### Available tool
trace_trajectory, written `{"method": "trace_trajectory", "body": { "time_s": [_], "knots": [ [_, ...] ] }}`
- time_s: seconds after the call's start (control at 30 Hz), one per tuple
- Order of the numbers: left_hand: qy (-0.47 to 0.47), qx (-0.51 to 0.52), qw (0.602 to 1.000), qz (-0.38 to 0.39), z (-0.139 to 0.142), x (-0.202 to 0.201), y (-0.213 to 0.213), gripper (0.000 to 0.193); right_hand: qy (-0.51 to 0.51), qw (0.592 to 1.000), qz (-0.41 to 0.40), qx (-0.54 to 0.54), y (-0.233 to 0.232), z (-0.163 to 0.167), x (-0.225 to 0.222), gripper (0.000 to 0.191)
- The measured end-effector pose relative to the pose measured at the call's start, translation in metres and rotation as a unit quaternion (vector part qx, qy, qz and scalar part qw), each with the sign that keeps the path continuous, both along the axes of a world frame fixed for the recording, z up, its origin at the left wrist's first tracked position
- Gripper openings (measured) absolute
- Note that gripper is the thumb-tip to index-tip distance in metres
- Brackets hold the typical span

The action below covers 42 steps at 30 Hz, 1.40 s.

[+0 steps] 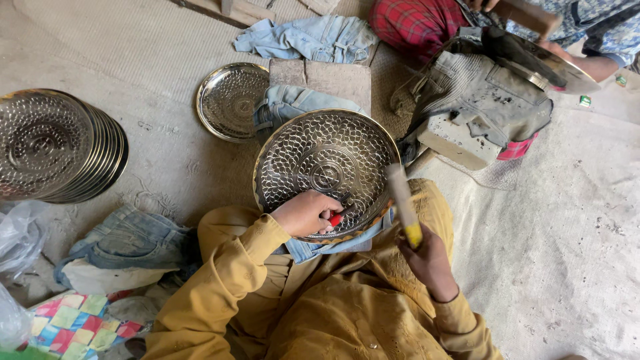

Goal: The person sits on the floor with a decorative brass tray on their lap and hammers a punch along the tray's embossed pattern, working the design section by section. They reposition the punch with one hand while striking it with a mallet held in the other hand.

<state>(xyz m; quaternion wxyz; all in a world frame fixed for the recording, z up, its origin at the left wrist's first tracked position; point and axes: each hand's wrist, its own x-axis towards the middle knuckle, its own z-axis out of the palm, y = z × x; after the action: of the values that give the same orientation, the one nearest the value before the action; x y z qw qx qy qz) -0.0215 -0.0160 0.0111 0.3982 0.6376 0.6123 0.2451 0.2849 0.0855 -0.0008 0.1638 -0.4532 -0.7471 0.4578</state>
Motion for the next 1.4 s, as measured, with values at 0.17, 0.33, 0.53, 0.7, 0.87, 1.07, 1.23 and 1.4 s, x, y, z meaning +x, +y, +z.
{"method": "trace_trajectory", "body": {
  "time_s": [0.17, 0.33, 0.53, 0.7, 0.87, 1.07, 1.23, 1.4],
  "knots": [
    [-0.040, -0.003, 0.997, 0.062, 0.018, -0.005, -0.006, 0.028, -0.008, 0.994, 0.056, 0.094, 0.002, 0.007, -0.006, 0.020],
    [-0.175, 0.127, 0.949, 0.230, 0.028, -0.008, -0.023, 0.022, 0.088, 0.991, -0.083, 0.048, 0.012, -0.010, -0.041, 0.018],
    [-0.311, 0.116, 0.893, 0.304, 0.026, 0.009, -0.036, 0.024, 0.201, 0.961, -0.052, 0.182, 0.048, -0.007, -0.085, 0.017],
    [-0.335, 0.085, 0.889, 0.302, 0.013, 0.028, -0.022, 0.033, 0.185, 0.948, -0.052, 0.255, 0.074, 0.031, -0.111, 0.023],
    [-0.218, 0.203, 0.929, 0.220, -0.008, 0.051, 0.004, 0.034, 0.243, 0.951, 0.002, 0.189, 0.059, 0.053, -0.099, 0.043],
    [-0.214, 0.142, 0.946, 0.198, -0.016, 0.060, 0.015, 0.046, 0.171, 0.984, 0.033, 0.024, 0.035, 0.063, -0.049, 0.047],
    [-0.198, 0.114, 0.955, 0.188, -0.016, 0.060, 0.015, 0.052, 0.066, 0.988, 0.096, 0.097, 0.036, 0.077, -0.025, 0.054],
    [-0.196, 0.119, 0.959, 0.168, -0.020, 0.059, 0.016, 0.051, -0.090, 0.990, 0.042, 0.103, 0.032, 0.086, -0.022, 0.064]
  ]
}}
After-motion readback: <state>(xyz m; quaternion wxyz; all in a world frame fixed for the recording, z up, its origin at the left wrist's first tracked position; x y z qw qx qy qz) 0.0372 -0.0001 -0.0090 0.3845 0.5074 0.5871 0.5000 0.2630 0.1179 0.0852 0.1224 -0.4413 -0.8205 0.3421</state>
